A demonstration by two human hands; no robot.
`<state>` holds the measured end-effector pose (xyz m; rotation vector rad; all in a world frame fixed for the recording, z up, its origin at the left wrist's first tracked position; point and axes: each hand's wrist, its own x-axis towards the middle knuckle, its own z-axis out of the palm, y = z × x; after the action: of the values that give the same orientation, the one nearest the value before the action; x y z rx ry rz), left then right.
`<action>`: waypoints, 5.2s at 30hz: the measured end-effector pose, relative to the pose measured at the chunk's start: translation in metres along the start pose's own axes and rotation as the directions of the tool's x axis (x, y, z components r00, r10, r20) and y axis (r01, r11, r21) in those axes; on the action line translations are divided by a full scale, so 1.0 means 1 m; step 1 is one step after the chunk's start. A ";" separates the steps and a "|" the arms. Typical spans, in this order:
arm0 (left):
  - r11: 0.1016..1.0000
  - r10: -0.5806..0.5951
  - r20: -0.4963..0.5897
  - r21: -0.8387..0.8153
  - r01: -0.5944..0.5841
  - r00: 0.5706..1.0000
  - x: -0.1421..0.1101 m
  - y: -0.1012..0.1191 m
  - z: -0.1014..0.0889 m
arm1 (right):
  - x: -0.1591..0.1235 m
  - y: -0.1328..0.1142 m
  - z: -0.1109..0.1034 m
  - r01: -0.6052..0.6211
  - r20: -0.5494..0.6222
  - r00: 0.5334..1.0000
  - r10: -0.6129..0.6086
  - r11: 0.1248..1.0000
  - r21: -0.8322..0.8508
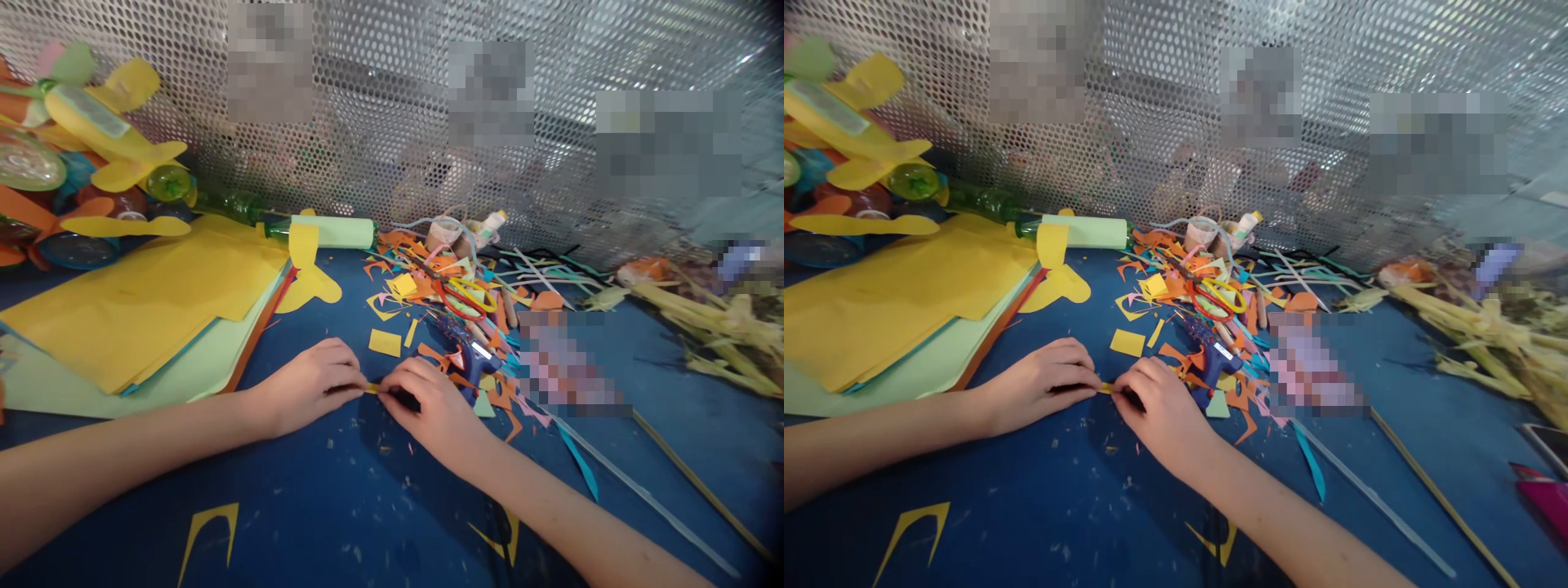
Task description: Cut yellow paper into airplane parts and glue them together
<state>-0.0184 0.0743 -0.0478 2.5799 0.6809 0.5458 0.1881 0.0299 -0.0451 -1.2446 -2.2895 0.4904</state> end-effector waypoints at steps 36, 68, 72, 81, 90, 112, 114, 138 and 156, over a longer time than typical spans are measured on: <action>0.715 0.629 0.020 0.377 -0.589 0.777 0.000 0.012 -0.029 | 0.005 -0.015 -0.018 -0.499 0.350 0.852 0.390 0.399 0.770; 0.491 -0.637 -0.114 -0.823 0.287 0.763 0.017 0.035 0.006 | -0.002 -0.020 -0.008 -0.283 -0.014 0.920 0.392 0.688 0.668; 0.411 -0.618 -0.077 -0.880 0.238 0.783 0.016 0.036 0.008 | -0.002 -0.016 -0.007 -0.268 -0.013 0.920 0.392 0.651 0.710; 0.424 -0.661 -0.129 -0.877 0.227 0.739 0.018 0.040 0.007 | -0.001 -0.023 -0.008 -0.319 0.021 0.898 0.439 0.619 0.717; 0.418 -0.647 -0.114 -0.880 0.226 0.754 0.015 0.039 0.013 | 0.001 -0.023 -0.006 -0.341 0.025 0.901 0.432 0.674 0.655; 0.542 -0.543 -0.066 -0.789 0.289 0.837 0.021 0.011 0.016 | -0.023 0.046 -0.063 -0.650 -0.037 0.731 0.681 0.680 -0.339; 0.555 -0.539 -0.063 -0.777 0.298 0.840 0.022 0.012 0.015 | -0.033 0.046 -0.059 -0.750 -0.065 0.659 0.749 0.651 -0.115; 0.564 -0.572 -0.156 -0.787 0.248 0.805 0.020 0.010 0.018 | -0.041 -0.006 -0.027 -0.354 -0.141 0.752 0.644 0.574 0.738; 0.499 -0.606 -0.136 -0.833 0.242 0.784 0.022 0.010 0.017 | -0.035 -0.017 -0.025 -0.515 0.032 0.852 0.522 0.827 0.226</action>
<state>0.0107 0.0733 -0.0517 1.3718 0.9337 0.9691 0.2069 -0.0070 -0.0243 -1.7384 -1.7788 0.8865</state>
